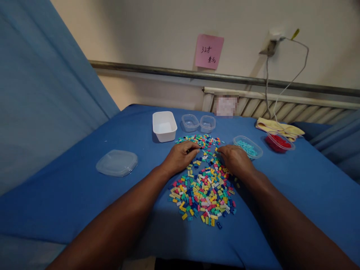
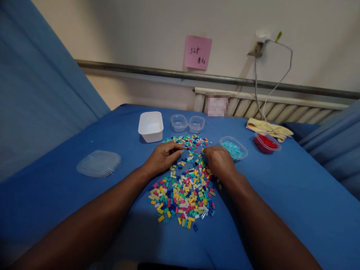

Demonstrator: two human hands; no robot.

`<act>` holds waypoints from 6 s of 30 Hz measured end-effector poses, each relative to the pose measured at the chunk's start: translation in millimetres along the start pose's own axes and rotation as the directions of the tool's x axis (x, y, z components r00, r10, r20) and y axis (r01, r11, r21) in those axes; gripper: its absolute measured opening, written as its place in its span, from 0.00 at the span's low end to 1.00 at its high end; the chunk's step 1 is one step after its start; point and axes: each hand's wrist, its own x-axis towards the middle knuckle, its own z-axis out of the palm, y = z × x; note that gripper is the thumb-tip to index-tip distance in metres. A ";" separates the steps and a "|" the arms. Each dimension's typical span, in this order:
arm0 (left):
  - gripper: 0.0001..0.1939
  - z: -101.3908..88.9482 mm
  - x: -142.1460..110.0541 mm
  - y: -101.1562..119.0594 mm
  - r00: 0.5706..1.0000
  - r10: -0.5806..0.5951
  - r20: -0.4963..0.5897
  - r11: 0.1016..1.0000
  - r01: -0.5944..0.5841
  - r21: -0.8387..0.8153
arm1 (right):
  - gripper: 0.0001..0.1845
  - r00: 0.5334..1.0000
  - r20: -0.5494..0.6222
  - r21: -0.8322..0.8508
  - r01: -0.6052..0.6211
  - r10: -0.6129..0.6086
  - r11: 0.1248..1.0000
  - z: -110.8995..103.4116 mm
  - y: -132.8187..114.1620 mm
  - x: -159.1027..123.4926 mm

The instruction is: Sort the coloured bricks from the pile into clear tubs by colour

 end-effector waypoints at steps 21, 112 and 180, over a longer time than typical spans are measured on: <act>0.08 3.6 -0.7 -1.9 0.999 -0.029 -0.020 0.998 0.027 -0.051 | 0.15 0.994 -0.008 0.133 -0.105 0.107 0.986 -3.3 -18.3 15.9; 0.13 -33.2 2.8 -26.7 0.981 -0.017 0.193 0.873 -0.079 0.482 | 0.20 0.911 -0.085 0.457 0.396 -0.404 0.796 -13.3 -46.9 -19.5; 0.10 77.4 154.6 97.0 0.840 0.046 0.541 0.890 -0.281 0.360 | 0.15 0.969 -0.210 0.625 0.238 -0.134 0.744 -4.5 -35.2 -9.4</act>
